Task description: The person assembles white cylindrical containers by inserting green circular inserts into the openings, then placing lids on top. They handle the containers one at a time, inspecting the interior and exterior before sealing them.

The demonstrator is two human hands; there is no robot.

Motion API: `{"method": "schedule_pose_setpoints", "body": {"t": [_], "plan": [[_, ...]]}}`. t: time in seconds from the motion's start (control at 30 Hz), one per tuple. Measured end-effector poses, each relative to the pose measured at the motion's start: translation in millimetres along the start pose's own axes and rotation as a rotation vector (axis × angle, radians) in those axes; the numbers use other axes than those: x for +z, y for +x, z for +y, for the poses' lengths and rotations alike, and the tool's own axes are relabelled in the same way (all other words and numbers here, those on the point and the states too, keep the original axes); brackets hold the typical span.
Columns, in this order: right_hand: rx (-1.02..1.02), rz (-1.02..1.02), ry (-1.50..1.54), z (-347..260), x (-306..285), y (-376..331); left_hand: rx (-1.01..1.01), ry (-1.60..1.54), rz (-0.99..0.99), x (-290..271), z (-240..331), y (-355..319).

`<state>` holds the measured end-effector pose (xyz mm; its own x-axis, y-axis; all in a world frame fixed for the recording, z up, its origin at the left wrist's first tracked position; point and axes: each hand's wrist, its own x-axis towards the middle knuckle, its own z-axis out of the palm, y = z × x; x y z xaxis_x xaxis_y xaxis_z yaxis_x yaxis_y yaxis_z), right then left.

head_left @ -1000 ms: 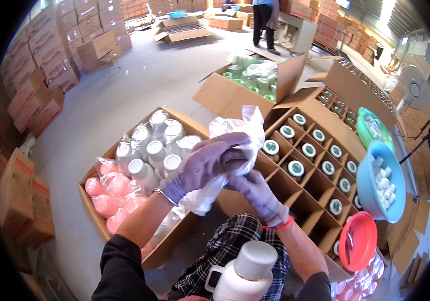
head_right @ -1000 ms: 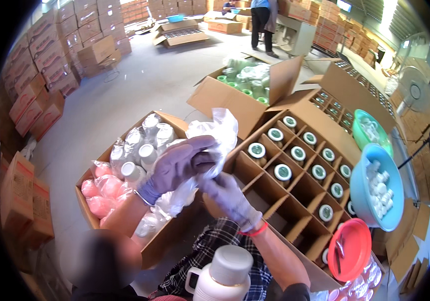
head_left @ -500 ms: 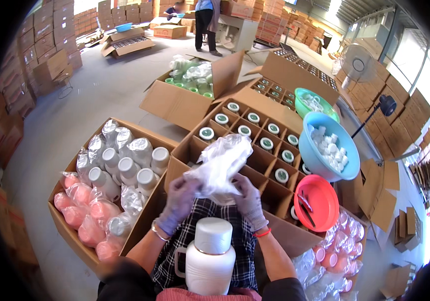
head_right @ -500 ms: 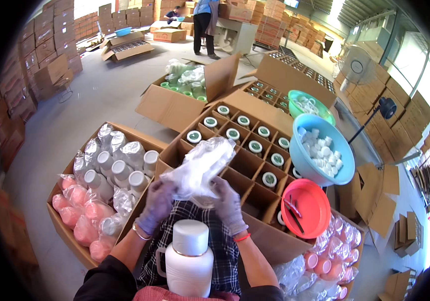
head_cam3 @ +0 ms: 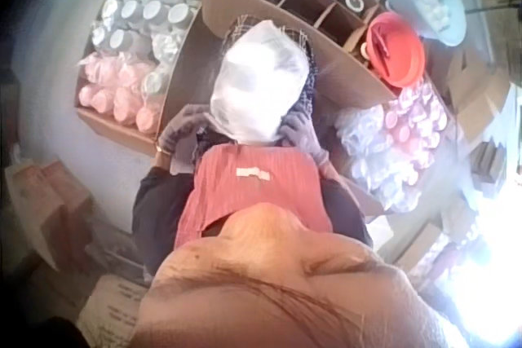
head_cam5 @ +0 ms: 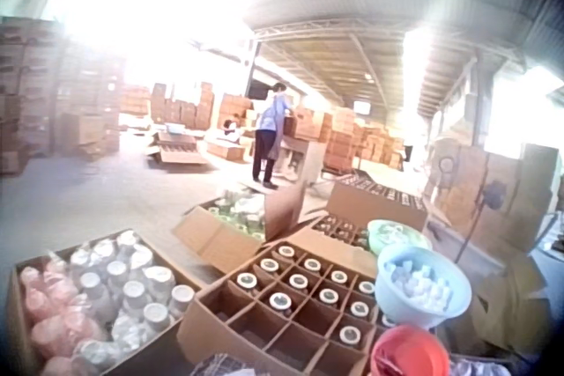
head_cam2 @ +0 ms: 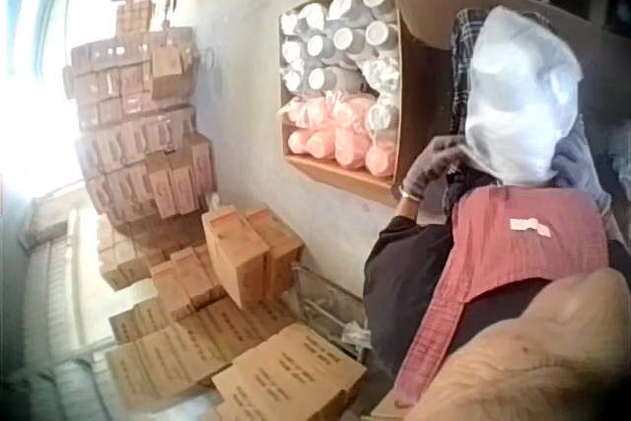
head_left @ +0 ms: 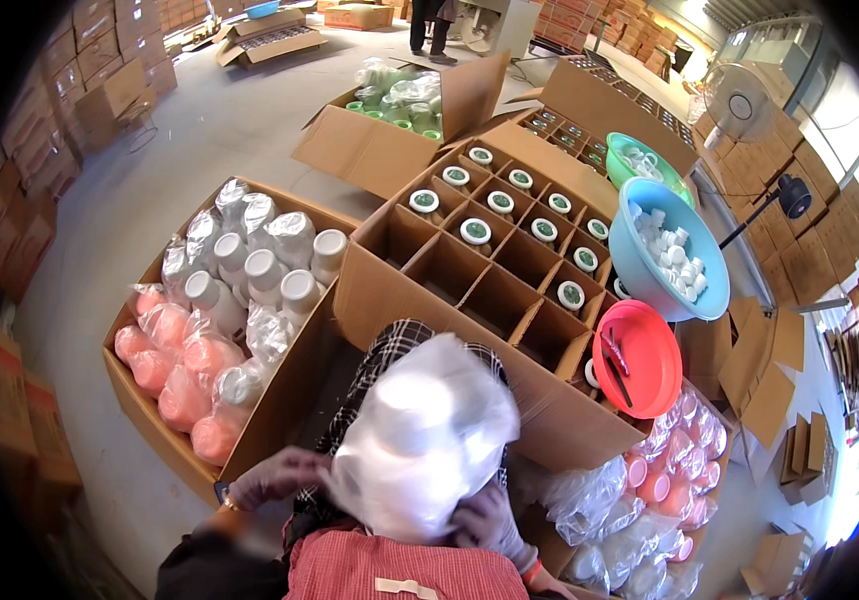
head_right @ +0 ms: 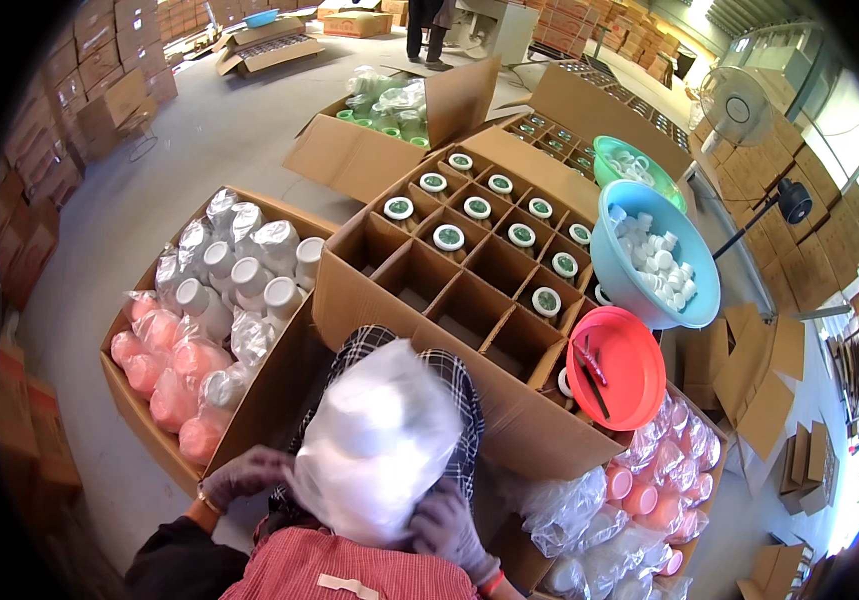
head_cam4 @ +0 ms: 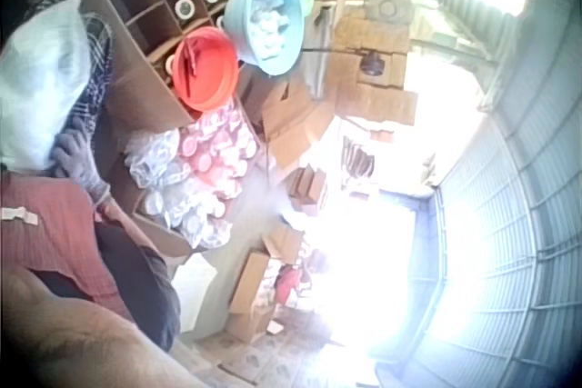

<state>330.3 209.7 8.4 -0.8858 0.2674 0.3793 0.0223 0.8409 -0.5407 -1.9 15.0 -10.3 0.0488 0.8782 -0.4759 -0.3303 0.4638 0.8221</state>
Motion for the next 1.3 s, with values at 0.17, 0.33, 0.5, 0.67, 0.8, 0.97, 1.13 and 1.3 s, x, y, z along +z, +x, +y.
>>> {"method": "schedule_pose_setpoints", "body": {"t": [0.17,0.33,0.5,0.67,0.8,0.97,1.13,1.3], "plan": [[-0.084,-0.302,-0.103,-9,11,-41,-0.088,0.449,-0.281,-11,31,-47],[-0.112,-0.451,-0.238,-28,1,-23,0.226,0.492,0.159,42,106,4],[0.143,-0.268,-0.092,-25,14,-38,0.135,0.541,-0.003,-8,51,-6],[0.145,0.17,0.329,-38,6,106,0.233,-0.382,-0.09,-22,-56,-39],[-0.152,0.02,0.331,-18,28,265,0.406,-1.088,0.41,-11,-31,-26],[-0.355,-0.397,-0.308,47,125,362,0.849,-0.795,0.962,-134,-6,24],[-0.307,-0.388,-0.053,56,94,321,0.484,-0.381,1.497,-248,-61,67],[-0.2,-0.308,-0.129,68,49,299,-0.257,0.538,1.414,-287,-55,100]]}}
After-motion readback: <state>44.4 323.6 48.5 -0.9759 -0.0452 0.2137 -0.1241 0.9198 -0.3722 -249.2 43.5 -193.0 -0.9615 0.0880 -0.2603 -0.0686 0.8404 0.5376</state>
